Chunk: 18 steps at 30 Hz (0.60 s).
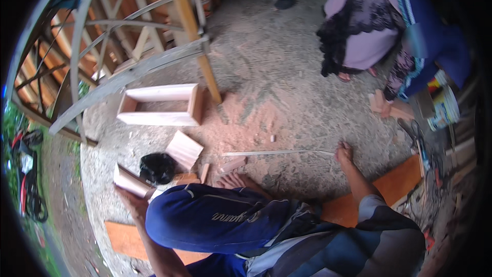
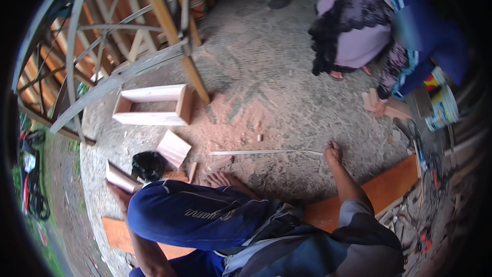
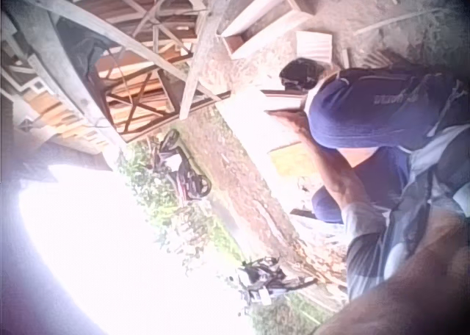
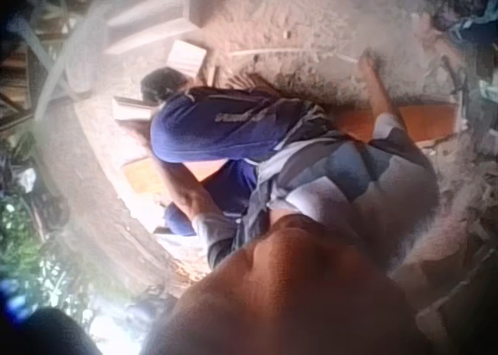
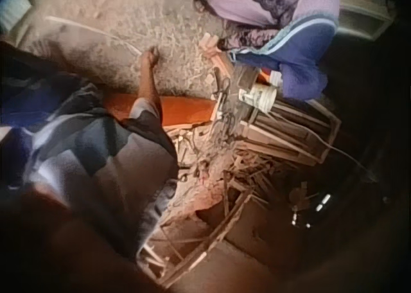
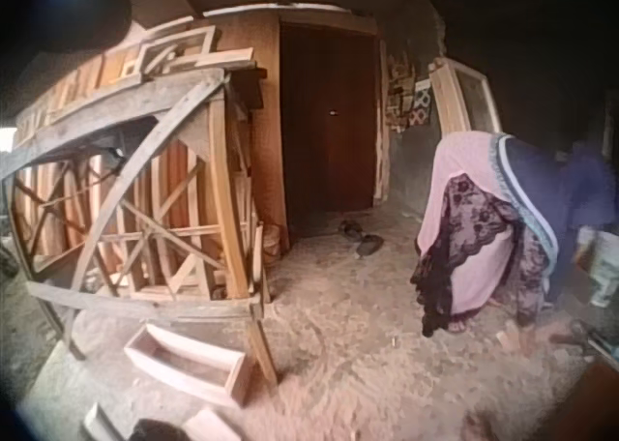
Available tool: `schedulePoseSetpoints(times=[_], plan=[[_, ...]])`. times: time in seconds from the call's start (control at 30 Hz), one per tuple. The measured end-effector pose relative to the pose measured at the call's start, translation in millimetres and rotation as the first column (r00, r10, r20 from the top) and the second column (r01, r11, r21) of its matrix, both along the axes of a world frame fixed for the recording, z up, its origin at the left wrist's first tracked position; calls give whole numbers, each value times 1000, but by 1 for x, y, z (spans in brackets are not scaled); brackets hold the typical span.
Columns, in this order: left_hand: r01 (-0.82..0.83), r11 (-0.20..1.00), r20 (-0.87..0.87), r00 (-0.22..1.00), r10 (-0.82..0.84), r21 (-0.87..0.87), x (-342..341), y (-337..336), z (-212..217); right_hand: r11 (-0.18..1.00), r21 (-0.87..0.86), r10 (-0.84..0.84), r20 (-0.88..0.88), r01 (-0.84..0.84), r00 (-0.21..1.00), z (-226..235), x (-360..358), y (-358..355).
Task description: The person assembles a rectangular wooden box by hammering nails into the joints of pre-cut planks. They use a hammer and a metal square to align and secure the pieces, then fit a smaller wooden block into the assembled frame.
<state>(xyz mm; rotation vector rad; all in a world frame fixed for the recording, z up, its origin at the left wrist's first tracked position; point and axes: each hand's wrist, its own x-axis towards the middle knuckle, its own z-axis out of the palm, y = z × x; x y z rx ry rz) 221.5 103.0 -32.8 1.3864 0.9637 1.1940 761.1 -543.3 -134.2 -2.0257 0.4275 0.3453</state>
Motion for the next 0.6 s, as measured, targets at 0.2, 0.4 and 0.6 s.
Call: schedulePoseSetpoints(times=[0.2,0.4,0.6], plan=[[-208,829,284,873,397,-519,56,-46,49,995,-75,-61,-20,59,998,-17,19,8],[27,912,323,939,118,-410,63,-79,69,967,-230,113,20,-106,993,-29,25,13],[-195,973,42,979,201,-121,71,-92,62,884,-337,402,198,-323,894,-6,0,37]])
